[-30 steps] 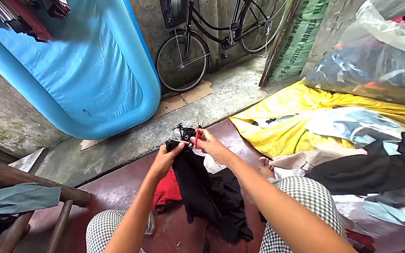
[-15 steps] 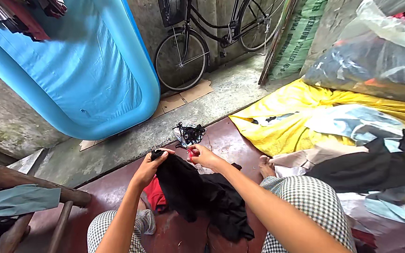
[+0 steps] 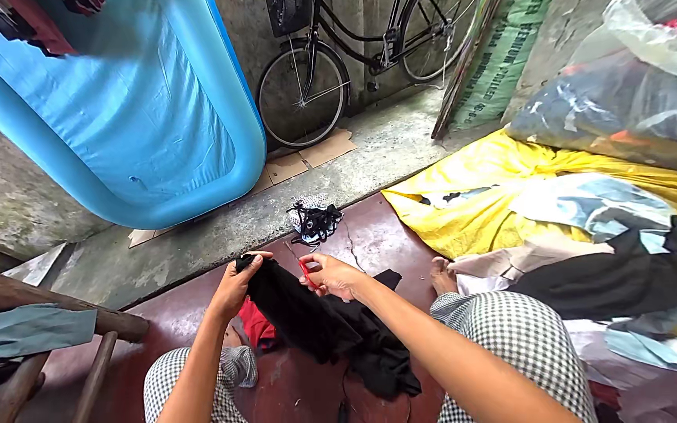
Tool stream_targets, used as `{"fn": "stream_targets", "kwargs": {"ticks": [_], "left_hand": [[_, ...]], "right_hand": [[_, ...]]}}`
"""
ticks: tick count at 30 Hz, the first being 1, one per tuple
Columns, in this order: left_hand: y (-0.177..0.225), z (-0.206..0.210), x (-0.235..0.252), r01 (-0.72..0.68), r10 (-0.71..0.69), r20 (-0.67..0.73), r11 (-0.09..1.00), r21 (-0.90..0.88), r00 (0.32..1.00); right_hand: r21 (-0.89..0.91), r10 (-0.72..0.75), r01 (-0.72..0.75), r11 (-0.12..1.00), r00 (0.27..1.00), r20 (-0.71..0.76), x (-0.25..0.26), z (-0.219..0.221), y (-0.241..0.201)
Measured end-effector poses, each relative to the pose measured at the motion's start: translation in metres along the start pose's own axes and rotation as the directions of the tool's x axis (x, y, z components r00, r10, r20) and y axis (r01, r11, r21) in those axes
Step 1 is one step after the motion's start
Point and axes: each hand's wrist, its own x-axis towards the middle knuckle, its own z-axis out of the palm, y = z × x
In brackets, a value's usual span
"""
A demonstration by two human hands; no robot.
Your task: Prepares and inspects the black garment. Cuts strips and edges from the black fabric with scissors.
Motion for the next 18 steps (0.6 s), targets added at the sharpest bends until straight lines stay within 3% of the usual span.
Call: {"fn": "stream_targets", "kwargs": {"ticks": [4, 7, 10, 12, 18], "left_hand": [[0.001, 0.006, -0.003, 0.021, -0.021, 0.009, 0.999, -0.026, 1.000], [0.010, 0.011, -0.004, -0.009, 0.009, 0.009, 1.000, -0.004, 1.000], [0.018, 0.014, -0.004, -0.013, 0.013, -0.008, 1.000, -0.008, 1.000], [0.020, 0.016, -0.004, -0.014, 0.014, 0.006, 1.000, -0.018, 1.000], [0.020, 0.016, -0.006, -0.017, 0.019, 0.054, 0.999, -0.041, 0.998]], "right_hand": [[0.032, 0.037, -0.030, 0.999, 0.964, -0.264, 0.003, -0.012, 0.016], [0.085, 0.201, -0.182, 0.980, 0.881, -0.428, 0.016, -0.015, 0.035], [0.255, 0.317, -0.234, 0.938, 0.875, -0.365, 0.021, -0.004, 0.052], [0.366, 0.264, -0.142, 0.920, 0.913, -0.310, 0.019, 0.007, 0.054], [0.397, 0.107, 0.008, 0.918, 0.957, -0.268, 0.020, 0.011, 0.039]]}}
